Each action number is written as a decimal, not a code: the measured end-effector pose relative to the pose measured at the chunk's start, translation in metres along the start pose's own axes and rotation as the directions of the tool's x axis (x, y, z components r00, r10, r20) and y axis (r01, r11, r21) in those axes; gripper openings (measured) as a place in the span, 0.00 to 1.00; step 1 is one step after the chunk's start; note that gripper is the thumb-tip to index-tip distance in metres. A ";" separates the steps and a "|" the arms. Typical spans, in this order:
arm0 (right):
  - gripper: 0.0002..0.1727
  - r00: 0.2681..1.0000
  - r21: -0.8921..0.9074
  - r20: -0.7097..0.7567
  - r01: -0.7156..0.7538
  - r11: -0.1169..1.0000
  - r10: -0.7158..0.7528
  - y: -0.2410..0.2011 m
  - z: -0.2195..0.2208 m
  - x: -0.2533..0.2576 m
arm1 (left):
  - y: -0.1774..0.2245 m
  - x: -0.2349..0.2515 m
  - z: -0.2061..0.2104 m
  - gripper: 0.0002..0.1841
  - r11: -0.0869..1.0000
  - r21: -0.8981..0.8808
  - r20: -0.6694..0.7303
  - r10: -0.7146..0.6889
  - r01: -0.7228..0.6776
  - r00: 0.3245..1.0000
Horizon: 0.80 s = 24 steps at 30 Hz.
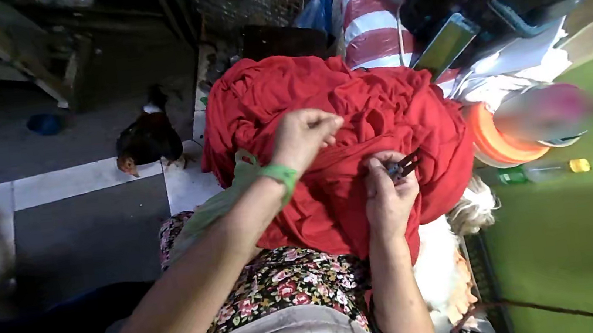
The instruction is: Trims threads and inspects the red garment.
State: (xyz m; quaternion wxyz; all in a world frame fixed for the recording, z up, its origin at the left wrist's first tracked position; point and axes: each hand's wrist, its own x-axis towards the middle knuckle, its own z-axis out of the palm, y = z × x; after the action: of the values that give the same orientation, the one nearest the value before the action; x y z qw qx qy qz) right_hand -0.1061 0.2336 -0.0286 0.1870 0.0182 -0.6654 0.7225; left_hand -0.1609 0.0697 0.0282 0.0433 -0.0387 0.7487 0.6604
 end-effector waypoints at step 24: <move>0.07 0.997 -0.091 0.075 0.039 0.995 -0.032 0.002 0.001 -0.001 | -0.005 -0.111 -0.036 0.04 0.991 -0.130 0.561 0.046 0.033 0.827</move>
State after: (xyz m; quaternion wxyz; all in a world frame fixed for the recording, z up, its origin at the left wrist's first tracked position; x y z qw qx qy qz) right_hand -0.1061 0.2325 -0.0302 0.1759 0.0477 -0.7039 0.6866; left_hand -0.0509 0.0336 0.0403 0.2568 0.1570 0.6567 0.6915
